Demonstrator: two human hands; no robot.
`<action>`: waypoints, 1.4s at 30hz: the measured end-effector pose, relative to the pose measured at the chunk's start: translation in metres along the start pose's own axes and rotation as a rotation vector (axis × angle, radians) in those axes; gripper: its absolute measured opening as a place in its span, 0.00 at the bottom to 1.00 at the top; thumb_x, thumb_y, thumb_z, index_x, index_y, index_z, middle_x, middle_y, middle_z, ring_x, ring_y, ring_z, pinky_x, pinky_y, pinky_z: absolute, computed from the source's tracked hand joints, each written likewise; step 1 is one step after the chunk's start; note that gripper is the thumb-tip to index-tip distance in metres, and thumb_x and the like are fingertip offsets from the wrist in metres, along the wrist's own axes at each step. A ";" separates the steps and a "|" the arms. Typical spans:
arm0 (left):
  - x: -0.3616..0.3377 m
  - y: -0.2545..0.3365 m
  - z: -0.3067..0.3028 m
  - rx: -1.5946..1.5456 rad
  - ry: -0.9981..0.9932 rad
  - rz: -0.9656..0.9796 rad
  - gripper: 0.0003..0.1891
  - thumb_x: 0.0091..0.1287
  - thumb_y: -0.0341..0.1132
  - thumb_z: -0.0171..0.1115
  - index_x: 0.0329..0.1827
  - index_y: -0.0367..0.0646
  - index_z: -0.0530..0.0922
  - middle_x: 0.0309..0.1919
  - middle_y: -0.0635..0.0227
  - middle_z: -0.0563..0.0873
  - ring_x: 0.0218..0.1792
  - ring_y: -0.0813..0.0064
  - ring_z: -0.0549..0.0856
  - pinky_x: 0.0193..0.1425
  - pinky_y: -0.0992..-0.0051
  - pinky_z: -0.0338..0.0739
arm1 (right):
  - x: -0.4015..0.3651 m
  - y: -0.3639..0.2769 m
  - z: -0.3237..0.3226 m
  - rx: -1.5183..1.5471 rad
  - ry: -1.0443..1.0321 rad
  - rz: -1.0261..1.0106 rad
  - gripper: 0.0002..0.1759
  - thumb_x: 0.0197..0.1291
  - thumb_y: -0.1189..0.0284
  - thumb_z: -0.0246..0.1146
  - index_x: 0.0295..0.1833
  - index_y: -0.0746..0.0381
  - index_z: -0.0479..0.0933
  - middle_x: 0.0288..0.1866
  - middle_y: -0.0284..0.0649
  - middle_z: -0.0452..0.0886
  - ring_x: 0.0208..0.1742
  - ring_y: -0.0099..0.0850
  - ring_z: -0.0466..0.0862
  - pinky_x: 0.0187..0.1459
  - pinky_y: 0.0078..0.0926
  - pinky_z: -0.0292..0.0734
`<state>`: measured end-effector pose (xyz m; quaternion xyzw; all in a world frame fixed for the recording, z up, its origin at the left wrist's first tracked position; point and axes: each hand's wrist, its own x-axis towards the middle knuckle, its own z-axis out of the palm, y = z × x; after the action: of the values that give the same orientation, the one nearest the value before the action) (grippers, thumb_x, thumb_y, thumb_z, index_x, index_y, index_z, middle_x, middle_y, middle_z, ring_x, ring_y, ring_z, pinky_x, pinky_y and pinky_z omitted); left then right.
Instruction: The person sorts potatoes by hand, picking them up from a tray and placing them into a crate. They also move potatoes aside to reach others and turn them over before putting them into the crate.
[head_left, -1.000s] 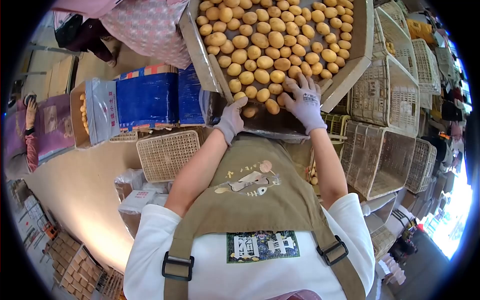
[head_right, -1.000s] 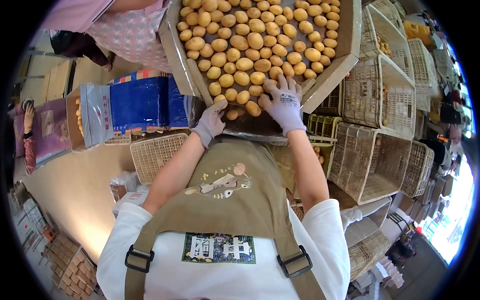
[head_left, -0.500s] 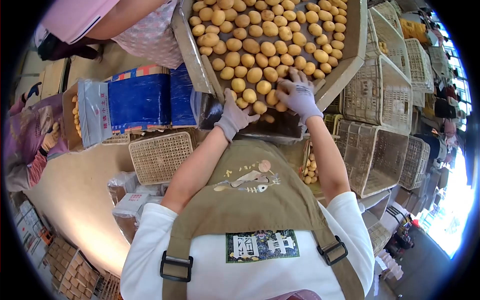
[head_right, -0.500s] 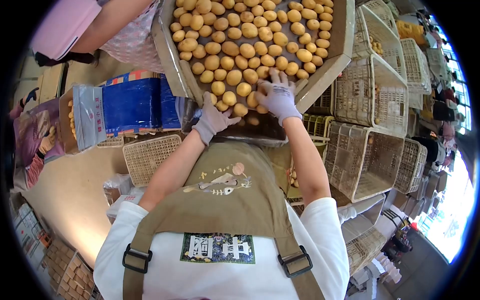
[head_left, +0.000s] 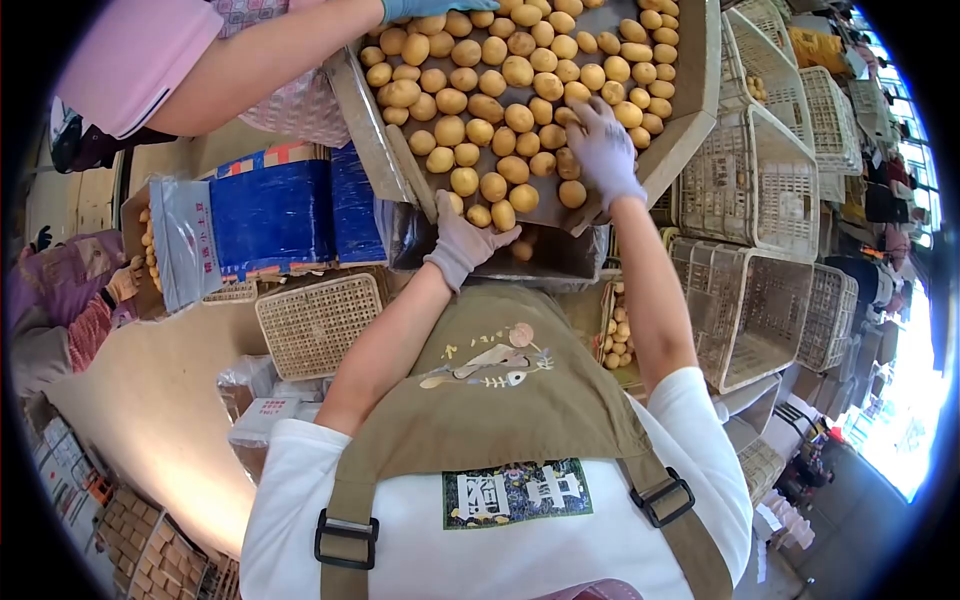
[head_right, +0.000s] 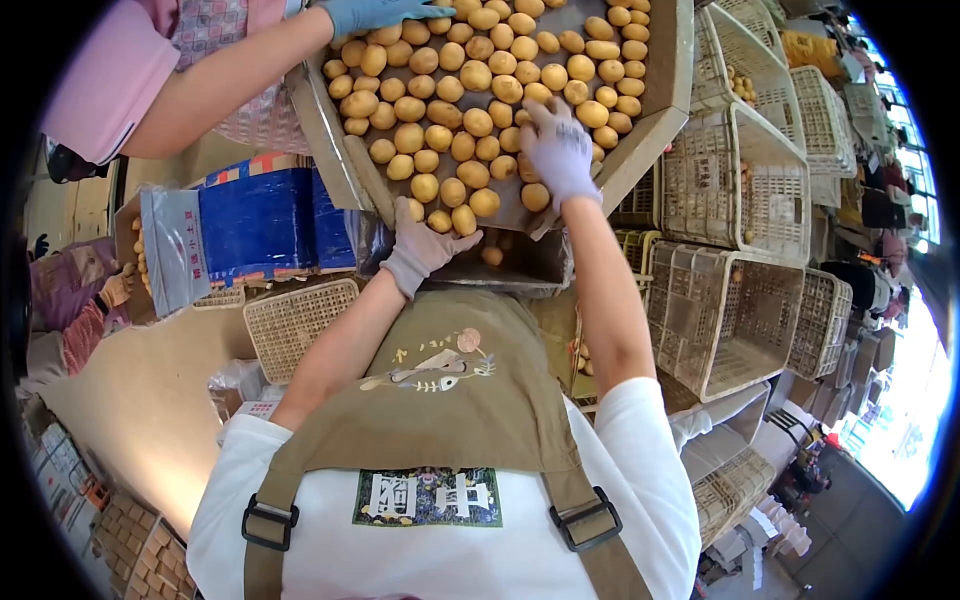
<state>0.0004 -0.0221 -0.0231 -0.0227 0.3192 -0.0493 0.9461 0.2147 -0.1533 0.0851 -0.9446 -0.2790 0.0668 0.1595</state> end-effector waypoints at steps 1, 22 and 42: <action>0.000 0.001 -0.001 0.004 -0.014 0.006 0.49 0.67 0.80 0.40 0.84 0.60 0.55 0.83 0.66 0.60 0.81 0.47 0.61 0.77 0.29 0.53 | 0.016 0.000 -0.004 -0.044 -0.067 0.056 0.27 0.65 0.60 0.60 0.71 0.40 0.78 0.74 0.54 0.71 0.64 0.53 0.82 0.63 0.47 0.78; -0.014 0.013 0.019 0.125 -0.136 -0.031 0.46 0.69 0.76 0.39 0.85 0.59 0.54 0.84 0.69 0.56 0.83 0.53 0.56 0.78 0.28 0.52 | -0.050 -0.001 -0.162 -0.090 0.634 -0.656 0.25 0.56 0.83 0.66 0.61 0.58 0.80 0.62 0.55 0.79 0.58 0.50 0.82 0.59 0.40 0.81; 0.024 0.010 -0.057 0.332 0.018 -0.007 0.27 0.69 0.52 0.64 0.69 0.58 0.72 0.64 0.69 0.80 0.67 0.63 0.78 0.74 0.43 0.65 | -0.066 -0.015 0.000 0.002 -0.213 -0.084 0.15 0.62 0.62 0.63 0.53 0.50 0.84 0.67 0.46 0.78 0.61 0.48 0.84 0.62 0.46 0.79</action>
<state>-0.0142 -0.0158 -0.0839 0.1332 0.3149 -0.1046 0.9339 0.1521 -0.1776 0.0925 -0.9195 -0.3335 0.1603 0.1326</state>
